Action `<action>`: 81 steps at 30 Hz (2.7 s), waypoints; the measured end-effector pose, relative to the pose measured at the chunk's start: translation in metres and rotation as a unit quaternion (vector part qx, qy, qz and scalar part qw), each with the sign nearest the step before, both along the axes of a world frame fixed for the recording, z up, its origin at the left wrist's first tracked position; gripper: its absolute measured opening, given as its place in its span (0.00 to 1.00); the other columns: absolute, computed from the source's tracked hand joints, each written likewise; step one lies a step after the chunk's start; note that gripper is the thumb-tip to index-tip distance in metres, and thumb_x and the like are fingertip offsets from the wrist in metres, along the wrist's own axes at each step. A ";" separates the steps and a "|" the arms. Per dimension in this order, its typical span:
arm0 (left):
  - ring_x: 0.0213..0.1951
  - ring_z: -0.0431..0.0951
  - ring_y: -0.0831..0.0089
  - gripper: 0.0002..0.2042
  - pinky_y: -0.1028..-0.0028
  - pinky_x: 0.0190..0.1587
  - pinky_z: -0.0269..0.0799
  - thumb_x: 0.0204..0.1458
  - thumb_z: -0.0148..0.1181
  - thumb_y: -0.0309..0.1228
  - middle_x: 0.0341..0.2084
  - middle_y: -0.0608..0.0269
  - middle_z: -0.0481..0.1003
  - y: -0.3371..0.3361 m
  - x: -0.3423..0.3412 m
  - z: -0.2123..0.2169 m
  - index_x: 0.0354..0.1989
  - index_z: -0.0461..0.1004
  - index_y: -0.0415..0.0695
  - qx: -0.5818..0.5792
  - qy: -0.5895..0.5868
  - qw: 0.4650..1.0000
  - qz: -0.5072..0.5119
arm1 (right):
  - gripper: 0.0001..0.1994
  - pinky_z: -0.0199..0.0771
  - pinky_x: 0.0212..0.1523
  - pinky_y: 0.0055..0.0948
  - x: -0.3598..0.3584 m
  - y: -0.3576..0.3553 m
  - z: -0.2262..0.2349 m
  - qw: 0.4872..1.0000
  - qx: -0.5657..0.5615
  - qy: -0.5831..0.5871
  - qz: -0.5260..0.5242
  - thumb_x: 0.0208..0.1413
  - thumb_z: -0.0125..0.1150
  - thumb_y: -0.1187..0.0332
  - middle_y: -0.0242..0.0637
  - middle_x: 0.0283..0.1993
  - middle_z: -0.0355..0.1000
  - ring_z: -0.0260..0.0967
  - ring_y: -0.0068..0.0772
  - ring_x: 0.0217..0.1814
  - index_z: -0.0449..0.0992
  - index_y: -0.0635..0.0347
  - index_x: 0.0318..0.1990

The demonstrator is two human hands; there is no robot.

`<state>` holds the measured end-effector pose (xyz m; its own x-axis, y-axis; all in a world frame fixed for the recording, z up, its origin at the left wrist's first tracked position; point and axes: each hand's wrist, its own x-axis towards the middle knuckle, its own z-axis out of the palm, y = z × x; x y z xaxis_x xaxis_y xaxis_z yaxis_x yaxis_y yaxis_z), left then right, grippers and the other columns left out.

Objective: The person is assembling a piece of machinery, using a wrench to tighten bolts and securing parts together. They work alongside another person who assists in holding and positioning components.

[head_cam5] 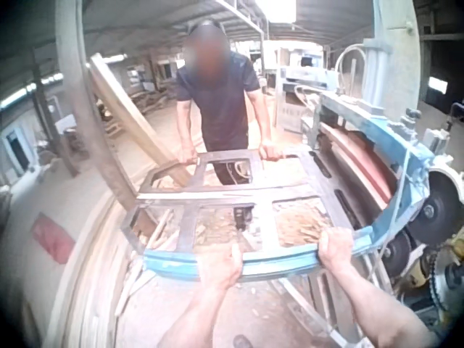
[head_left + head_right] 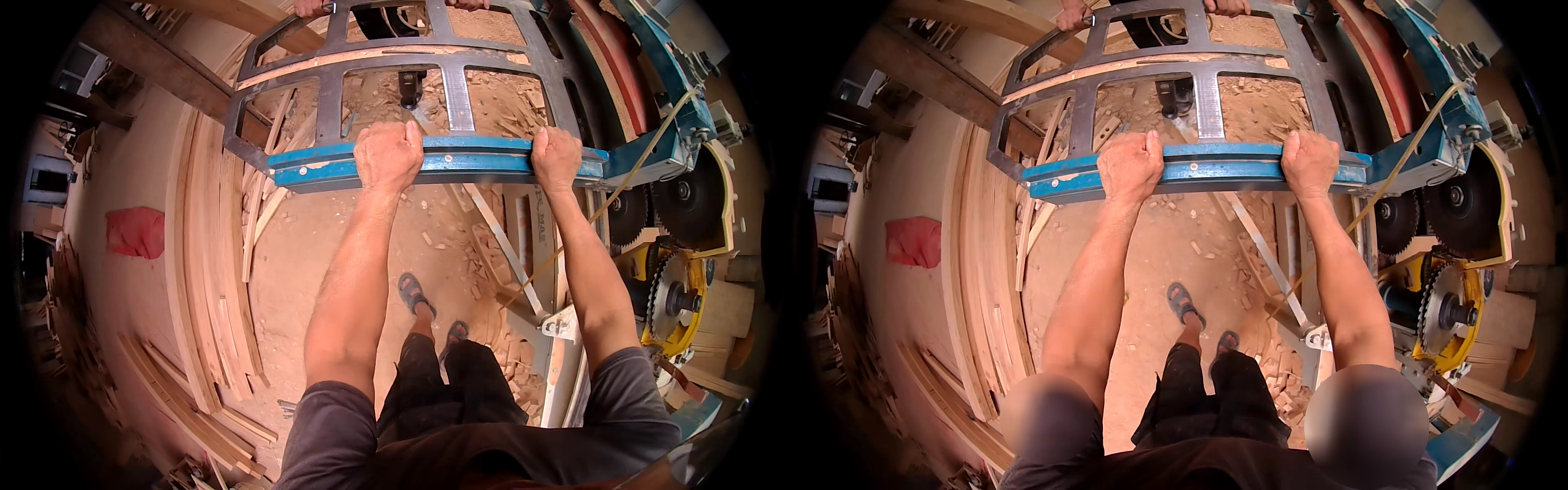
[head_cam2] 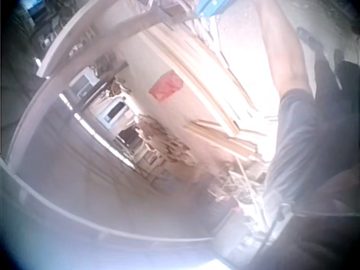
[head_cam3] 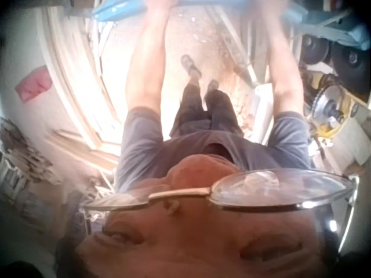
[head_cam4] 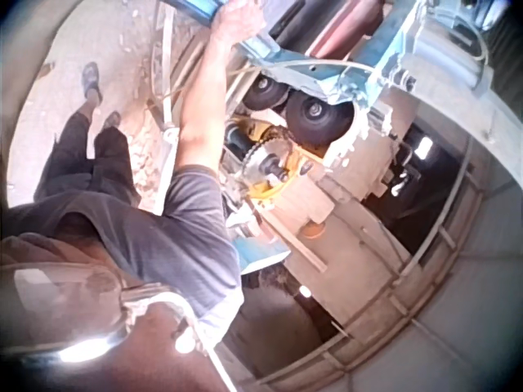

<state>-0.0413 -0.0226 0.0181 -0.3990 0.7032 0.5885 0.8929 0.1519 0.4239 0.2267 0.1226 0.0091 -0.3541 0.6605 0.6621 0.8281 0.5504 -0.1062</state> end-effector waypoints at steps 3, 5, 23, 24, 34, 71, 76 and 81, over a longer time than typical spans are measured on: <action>0.33 0.78 0.51 0.16 0.54 0.41 0.72 0.58 0.56 0.38 0.25 0.50 0.78 -0.011 0.001 0.005 0.22 0.79 0.41 -0.032 -0.007 0.999 0.002 | 0.15 0.65 0.43 0.46 -0.001 -0.010 0.002 1.000 -0.023 -0.009 -0.005 0.61 0.51 0.62 0.39 0.29 0.76 0.72 0.46 0.37 0.75 0.57 0.24; 0.32 0.78 0.53 0.16 0.55 0.42 0.72 0.58 0.57 0.37 0.23 0.51 0.78 -0.013 0.000 0.009 0.21 0.79 0.41 -0.037 -0.008 0.999 0.004 | 0.15 0.65 0.43 0.46 -0.003 -0.012 0.006 1.000 -0.025 -0.018 -0.005 0.61 0.52 0.62 0.38 0.29 0.75 0.71 0.45 0.37 0.75 0.56 0.24; 0.30 0.77 0.55 0.13 0.57 0.37 0.70 0.54 0.61 0.35 0.21 0.56 0.77 -0.015 -0.001 0.023 0.19 0.76 0.44 -0.114 -0.014 0.993 0.032 | 0.11 0.65 0.40 0.44 -0.007 -0.026 0.039 0.994 -0.091 -0.055 0.006 0.58 0.55 0.64 0.35 0.27 0.70 0.68 0.44 0.34 0.71 0.53 0.23; 0.30 0.77 0.55 0.13 0.57 0.38 0.70 0.54 0.61 0.35 0.21 0.56 0.77 -0.015 0.001 0.025 0.19 0.76 0.44 -0.116 -0.016 0.993 0.033 | 0.11 0.65 0.40 0.44 -0.006 -0.027 0.039 0.994 -0.094 -0.056 0.004 0.57 0.55 0.64 0.35 0.27 0.70 0.68 0.43 0.34 0.71 0.53 0.23; 0.29 0.76 0.56 0.13 0.57 0.36 0.69 0.54 0.59 0.35 0.20 0.58 0.74 -0.013 0.001 0.029 0.18 0.74 0.46 -0.148 0.018 0.988 0.051 | 0.10 0.64 0.39 0.44 -0.006 -0.027 0.060 0.986 -0.151 -0.068 0.010 0.56 0.57 0.65 0.36 0.28 0.70 0.68 0.43 0.34 0.72 0.54 0.24; 0.28 0.73 0.55 0.14 0.57 0.36 0.66 0.56 0.58 0.33 0.20 0.58 0.72 -0.006 0.005 0.070 0.18 0.71 0.45 -0.223 -0.032 0.974 0.009 | 0.10 0.64 0.41 0.46 -0.007 -0.003 0.085 0.973 -0.208 -0.092 0.026 0.56 0.55 0.63 0.36 0.27 0.69 0.68 0.45 0.34 0.71 0.53 0.24; 0.28 0.73 0.55 0.13 0.56 0.36 0.66 0.56 0.58 0.33 0.20 0.57 0.72 -0.002 0.003 0.070 0.19 0.72 0.45 -0.227 -0.029 0.973 0.006 | 0.10 0.64 0.41 0.46 -0.005 0.000 0.084 0.968 -0.228 -0.104 0.031 0.56 0.54 0.63 0.36 0.28 0.69 0.68 0.45 0.35 0.71 0.53 0.24; 0.27 0.73 0.56 0.13 0.57 0.34 0.65 0.53 0.61 0.34 0.19 0.58 0.72 0.002 0.009 0.073 0.18 0.71 0.46 -0.216 -0.024 0.975 0.035 | 0.09 0.63 0.40 0.45 -0.001 0.006 0.084 0.965 -0.233 -0.108 0.045 0.55 0.55 0.64 0.35 0.28 0.68 0.67 0.43 0.35 0.70 0.53 0.24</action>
<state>-0.0327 -0.0202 0.0913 -0.4754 0.8512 0.2225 0.8544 0.3864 0.3473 0.2262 0.1285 0.0935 -0.5212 0.8286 0.2043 0.8094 0.5559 -0.1894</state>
